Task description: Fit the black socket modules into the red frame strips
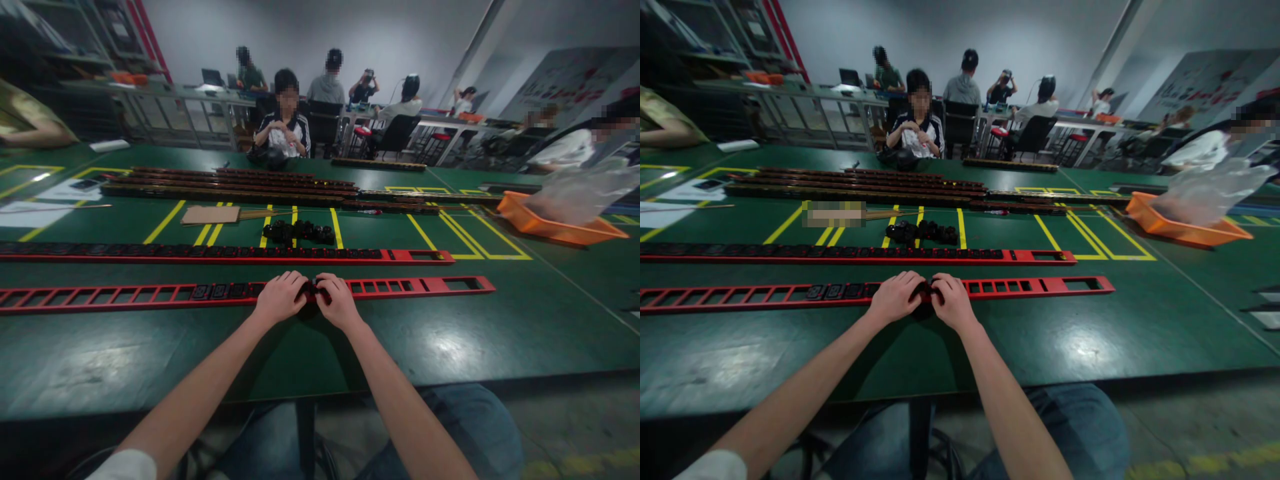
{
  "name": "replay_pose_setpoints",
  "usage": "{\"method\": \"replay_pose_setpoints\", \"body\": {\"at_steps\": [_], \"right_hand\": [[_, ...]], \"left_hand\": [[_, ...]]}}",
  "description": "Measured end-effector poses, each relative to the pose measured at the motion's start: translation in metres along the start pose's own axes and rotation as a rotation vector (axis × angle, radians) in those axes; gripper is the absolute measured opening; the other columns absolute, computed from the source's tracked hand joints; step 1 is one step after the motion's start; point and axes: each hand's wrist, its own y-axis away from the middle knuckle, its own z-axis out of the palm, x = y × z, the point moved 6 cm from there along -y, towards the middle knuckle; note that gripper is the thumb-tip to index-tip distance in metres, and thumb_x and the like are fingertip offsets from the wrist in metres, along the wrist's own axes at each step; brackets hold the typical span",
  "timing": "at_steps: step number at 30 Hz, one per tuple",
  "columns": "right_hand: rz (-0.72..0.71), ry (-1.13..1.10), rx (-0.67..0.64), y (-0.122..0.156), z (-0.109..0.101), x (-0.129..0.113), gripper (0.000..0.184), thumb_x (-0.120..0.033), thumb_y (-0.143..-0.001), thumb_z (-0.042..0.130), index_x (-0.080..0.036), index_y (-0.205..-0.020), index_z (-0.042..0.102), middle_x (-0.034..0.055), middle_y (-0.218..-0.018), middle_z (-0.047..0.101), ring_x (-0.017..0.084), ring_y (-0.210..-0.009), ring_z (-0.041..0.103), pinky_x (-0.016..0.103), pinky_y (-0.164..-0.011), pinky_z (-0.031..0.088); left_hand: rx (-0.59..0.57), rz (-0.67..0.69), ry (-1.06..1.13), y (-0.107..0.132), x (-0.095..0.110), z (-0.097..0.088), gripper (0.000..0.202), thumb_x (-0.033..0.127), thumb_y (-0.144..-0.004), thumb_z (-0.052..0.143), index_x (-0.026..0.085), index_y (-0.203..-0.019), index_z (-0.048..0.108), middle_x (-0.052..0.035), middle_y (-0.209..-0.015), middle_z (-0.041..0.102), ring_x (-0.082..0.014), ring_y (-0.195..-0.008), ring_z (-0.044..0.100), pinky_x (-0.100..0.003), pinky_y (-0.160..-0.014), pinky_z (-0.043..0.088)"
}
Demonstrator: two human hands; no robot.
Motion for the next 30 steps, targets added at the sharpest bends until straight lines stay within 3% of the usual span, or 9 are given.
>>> {"method": "replay_pose_setpoints", "body": {"at_steps": [30], "right_hand": [[0.064,0.065,-0.062,-0.0022,0.0016,-0.0003,0.020,-0.014,-0.084,0.057,-0.020,-0.103,0.061,0.0096,-0.113,0.069,0.025,-0.106,0.061,0.043,-0.092,0.045]], "left_hand": [[0.011,-0.006,0.017,-0.0001,-0.0002,-0.0008,0.022,0.031,-0.091,0.054,0.022,-0.111,0.059,-0.0062,-0.110,0.066,-0.0230,-0.102,0.060,-0.036,-0.082,0.049]]}}
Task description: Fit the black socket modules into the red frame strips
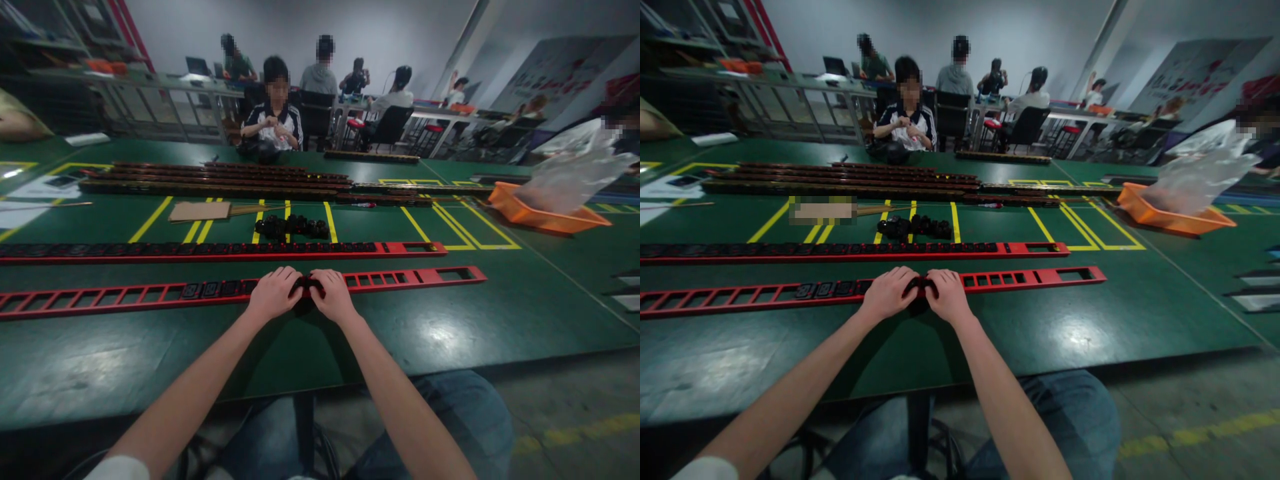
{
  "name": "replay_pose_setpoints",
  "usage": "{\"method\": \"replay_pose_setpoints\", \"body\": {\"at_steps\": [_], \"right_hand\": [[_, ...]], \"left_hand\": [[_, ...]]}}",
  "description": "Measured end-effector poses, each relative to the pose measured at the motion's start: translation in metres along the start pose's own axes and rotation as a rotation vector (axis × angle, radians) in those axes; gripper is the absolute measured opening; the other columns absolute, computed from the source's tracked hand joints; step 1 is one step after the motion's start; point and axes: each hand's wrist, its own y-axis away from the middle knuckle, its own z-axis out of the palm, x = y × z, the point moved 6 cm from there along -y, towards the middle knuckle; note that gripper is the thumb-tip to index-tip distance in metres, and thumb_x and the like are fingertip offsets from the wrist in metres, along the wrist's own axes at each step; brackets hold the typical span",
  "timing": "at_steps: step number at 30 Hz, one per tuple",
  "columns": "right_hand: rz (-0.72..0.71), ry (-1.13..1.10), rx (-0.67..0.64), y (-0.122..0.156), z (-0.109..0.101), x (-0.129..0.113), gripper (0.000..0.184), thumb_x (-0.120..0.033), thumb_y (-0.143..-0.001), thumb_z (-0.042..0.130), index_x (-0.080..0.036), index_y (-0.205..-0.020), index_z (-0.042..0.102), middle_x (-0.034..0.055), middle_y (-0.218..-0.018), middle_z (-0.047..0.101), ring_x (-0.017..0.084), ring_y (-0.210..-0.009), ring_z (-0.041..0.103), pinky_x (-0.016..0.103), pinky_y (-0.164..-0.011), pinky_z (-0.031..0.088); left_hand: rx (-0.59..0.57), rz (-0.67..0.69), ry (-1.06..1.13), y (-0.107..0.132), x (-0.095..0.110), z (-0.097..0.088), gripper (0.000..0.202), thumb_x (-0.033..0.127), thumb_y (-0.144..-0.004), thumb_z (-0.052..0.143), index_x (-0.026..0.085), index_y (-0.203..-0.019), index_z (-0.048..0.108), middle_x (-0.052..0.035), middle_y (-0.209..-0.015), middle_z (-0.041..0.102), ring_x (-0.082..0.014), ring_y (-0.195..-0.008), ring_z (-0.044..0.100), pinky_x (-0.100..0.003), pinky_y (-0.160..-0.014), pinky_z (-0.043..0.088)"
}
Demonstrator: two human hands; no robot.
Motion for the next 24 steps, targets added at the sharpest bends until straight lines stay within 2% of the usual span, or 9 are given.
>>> {"method": "replay_pose_setpoints", "body": {"at_steps": [12,24], "right_hand": [[-0.016,0.049,-0.014,-0.0001,-0.0032,-0.0050,0.023,-0.013,-0.082,0.056,-0.020,-0.103,0.061,0.0092,-0.109,0.064,0.026,-0.103,0.054,0.040,-0.086,0.044],[-0.034,0.073,-0.058,-0.0007,-0.0001,-0.0053,0.029,-0.011,-0.083,0.053,-0.021,-0.108,0.065,0.0091,-0.114,0.064,0.026,-0.105,0.054,0.042,-0.089,0.042]], "left_hand": [[-0.018,-0.001,-0.025,0.0002,0.0013,0.0002,0.021,0.028,-0.091,0.052,0.022,-0.111,0.059,-0.0061,-0.109,0.066,-0.0226,-0.100,0.061,-0.036,-0.081,0.049],[-0.022,-0.009,0.005,0.0004,-0.0009,0.0003,0.024,0.029,-0.092,0.053,0.023,-0.114,0.059,-0.0063,-0.112,0.065,-0.0226,-0.104,0.060,-0.036,-0.084,0.050]]}}
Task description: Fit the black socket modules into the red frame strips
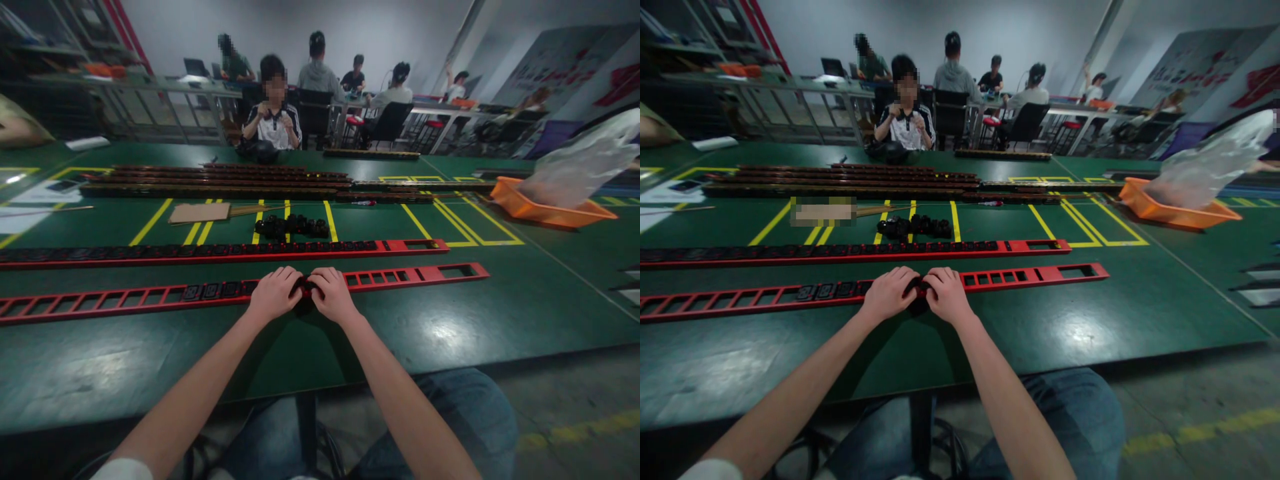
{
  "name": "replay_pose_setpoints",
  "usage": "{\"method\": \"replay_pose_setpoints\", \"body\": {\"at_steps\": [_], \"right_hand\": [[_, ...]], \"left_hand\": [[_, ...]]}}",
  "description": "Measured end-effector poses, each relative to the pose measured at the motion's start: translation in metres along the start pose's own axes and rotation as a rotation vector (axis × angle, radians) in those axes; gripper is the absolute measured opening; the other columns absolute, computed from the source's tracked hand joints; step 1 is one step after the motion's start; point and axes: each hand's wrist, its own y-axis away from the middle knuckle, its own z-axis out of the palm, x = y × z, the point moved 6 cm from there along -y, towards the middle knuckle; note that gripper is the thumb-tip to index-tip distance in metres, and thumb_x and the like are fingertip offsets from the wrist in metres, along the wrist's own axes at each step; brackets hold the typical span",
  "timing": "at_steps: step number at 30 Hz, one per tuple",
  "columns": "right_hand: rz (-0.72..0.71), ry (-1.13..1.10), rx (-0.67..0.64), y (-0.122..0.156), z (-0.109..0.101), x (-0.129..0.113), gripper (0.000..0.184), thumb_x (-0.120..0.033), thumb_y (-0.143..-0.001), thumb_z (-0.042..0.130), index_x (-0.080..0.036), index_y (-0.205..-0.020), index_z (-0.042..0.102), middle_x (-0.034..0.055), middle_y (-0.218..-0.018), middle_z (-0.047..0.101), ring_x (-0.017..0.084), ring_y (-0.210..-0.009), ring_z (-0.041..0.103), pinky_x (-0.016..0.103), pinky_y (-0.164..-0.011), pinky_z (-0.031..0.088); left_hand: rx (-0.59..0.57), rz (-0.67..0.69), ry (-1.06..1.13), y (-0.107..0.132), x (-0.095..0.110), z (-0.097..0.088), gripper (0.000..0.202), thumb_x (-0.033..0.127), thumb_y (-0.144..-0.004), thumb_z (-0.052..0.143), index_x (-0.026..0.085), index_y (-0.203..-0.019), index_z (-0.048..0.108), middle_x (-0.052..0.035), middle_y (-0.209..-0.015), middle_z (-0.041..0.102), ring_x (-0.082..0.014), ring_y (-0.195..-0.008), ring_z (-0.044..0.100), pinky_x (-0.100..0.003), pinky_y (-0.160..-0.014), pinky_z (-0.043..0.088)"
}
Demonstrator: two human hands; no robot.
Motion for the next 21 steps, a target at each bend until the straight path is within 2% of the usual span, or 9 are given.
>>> {"method": "replay_pose_setpoints", "body": {"at_steps": [16,21], "right_hand": [[0.013,-0.017,-0.005,-0.0001,-0.0003,0.0008,0.023,-0.011,-0.082,0.055,-0.021,-0.101,0.064,0.0076,-0.112,0.070,0.025,-0.106,0.057,0.043,-0.091,0.041],[0.033,0.007,0.017,0.0002,-0.0008,0.0016,0.022,-0.016,-0.088,0.056,-0.021,-0.107,0.065,0.0086,-0.117,0.068,0.025,-0.109,0.056,0.043,-0.091,0.042]], "left_hand": [[0.009,-0.003,0.016,-0.0001,-0.0002,-0.0008,0.023,0.032,-0.093,0.052,0.023,-0.113,0.059,-0.0061,-0.112,0.066,-0.0223,-0.104,0.060,-0.036,-0.084,0.050],[0.012,0.004,0.017,0.0001,-0.0007,0.0011,0.024,0.033,-0.094,0.052,0.022,-0.113,0.060,-0.0065,-0.113,0.066,-0.0222,-0.104,0.061,-0.036,-0.085,0.050]]}}
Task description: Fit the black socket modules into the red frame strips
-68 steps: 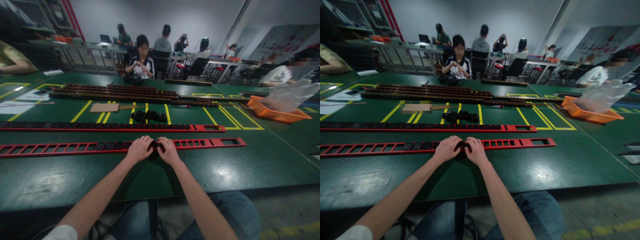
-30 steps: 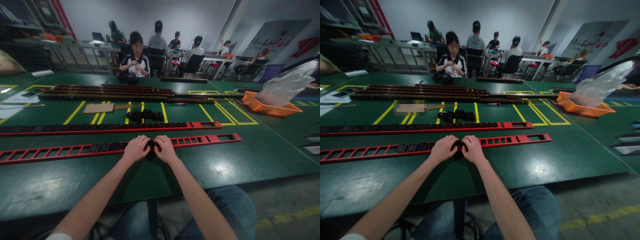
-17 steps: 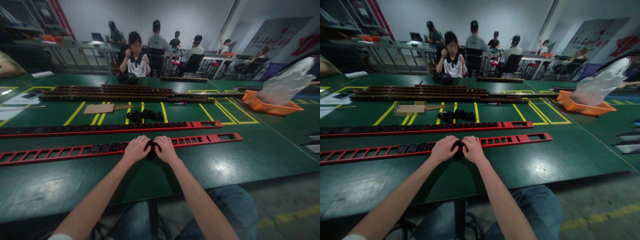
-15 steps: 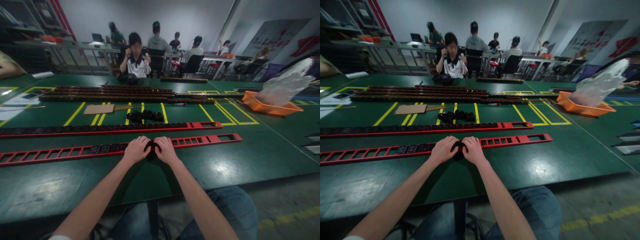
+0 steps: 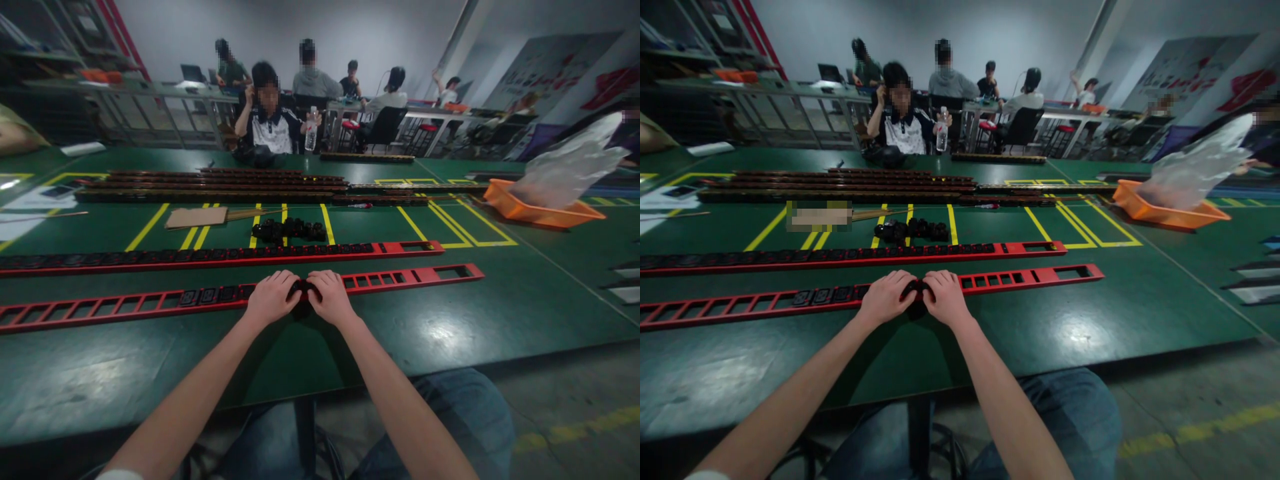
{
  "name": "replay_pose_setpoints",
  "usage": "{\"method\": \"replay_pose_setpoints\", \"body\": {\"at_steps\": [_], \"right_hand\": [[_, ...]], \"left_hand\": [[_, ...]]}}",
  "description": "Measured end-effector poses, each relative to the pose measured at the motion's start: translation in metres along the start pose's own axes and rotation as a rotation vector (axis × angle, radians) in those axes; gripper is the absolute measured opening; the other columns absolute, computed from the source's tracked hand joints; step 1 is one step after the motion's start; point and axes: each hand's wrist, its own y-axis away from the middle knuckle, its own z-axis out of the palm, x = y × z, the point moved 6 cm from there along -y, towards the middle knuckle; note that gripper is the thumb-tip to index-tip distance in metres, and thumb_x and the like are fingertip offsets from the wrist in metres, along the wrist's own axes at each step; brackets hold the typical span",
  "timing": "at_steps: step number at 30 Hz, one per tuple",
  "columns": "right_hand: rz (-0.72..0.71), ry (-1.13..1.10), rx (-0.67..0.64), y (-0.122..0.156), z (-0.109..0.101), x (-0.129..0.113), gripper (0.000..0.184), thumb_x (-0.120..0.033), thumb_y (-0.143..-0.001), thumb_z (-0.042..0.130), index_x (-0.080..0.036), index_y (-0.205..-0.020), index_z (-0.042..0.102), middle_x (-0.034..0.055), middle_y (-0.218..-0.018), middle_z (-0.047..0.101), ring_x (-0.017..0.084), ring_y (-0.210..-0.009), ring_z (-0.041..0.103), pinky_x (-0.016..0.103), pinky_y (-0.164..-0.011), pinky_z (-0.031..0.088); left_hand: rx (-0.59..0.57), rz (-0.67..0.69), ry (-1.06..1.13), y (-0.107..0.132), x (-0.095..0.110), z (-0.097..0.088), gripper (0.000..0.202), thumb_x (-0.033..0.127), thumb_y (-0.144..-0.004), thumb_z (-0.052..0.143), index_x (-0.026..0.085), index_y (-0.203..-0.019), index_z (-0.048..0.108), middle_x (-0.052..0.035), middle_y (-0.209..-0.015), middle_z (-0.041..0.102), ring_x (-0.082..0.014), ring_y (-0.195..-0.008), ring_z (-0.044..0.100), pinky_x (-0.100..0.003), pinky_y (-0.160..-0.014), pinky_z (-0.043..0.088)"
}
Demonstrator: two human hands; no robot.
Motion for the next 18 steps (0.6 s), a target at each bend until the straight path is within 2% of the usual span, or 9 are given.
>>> {"method": "replay_pose_setpoints", "body": {"at_steps": [3,9,13,18], "right_hand": [[0.016,0.043,0.017,0.0000,0.0015,0.0014,0.024,-0.019,-0.091,0.054,-0.021,-0.112,0.065,0.0093,-0.120,0.067,0.026,-0.111,0.055,0.043,-0.091,0.042],[0.032,0.067,-0.028,-0.0014,0.0051,0.0016,0.023,-0.021,-0.095,0.051,-0.021,-0.113,0.065,0.0088,-0.117,0.068,0.026,-0.110,0.055,0.045,-0.093,0.040],[0.045,0.064,-0.054,-0.0020,0.0044,0.0009,0.022,-0.020,-0.094,0.051,-0.021,-0.113,0.063,0.0087,-0.116,0.068,0.026,-0.109,0.055,0.045,-0.092,0.040],[0.046,0.089,-0.056,-0.0009,0.0038,-0.0001,0.025,-0.016,-0.093,0.050,-0.022,-0.114,0.062,0.0089,-0.124,0.064,0.027,-0.112,0.053,0.045,-0.092,0.041]], "left_hand": [[0.002,0.005,0.002,0.0001,0.0008,0.0000,0.023,0.034,-0.094,0.051,0.022,-0.112,0.060,-0.0061,-0.112,0.066,-0.0220,-0.104,0.061,-0.035,-0.085,0.050],[-0.007,-0.007,0.000,-0.0002,0.0000,0.0005,0.023,0.035,-0.094,0.052,0.023,-0.112,0.060,-0.0065,-0.112,0.066,-0.0222,-0.103,0.061,-0.036,-0.086,0.050],[-0.019,-0.007,-0.002,-0.0002,-0.0008,0.0010,0.024,0.035,-0.093,0.053,0.023,-0.113,0.060,-0.0069,-0.112,0.066,-0.0224,-0.103,0.060,-0.036,-0.085,0.050],[-0.005,0.002,-0.022,-0.0001,0.0001,0.0009,0.025,0.035,-0.095,0.051,0.023,-0.114,0.060,-0.0068,-0.112,0.066,-0.0225,-0.103,0.061,-0.036,-0.086,0.050]]}}
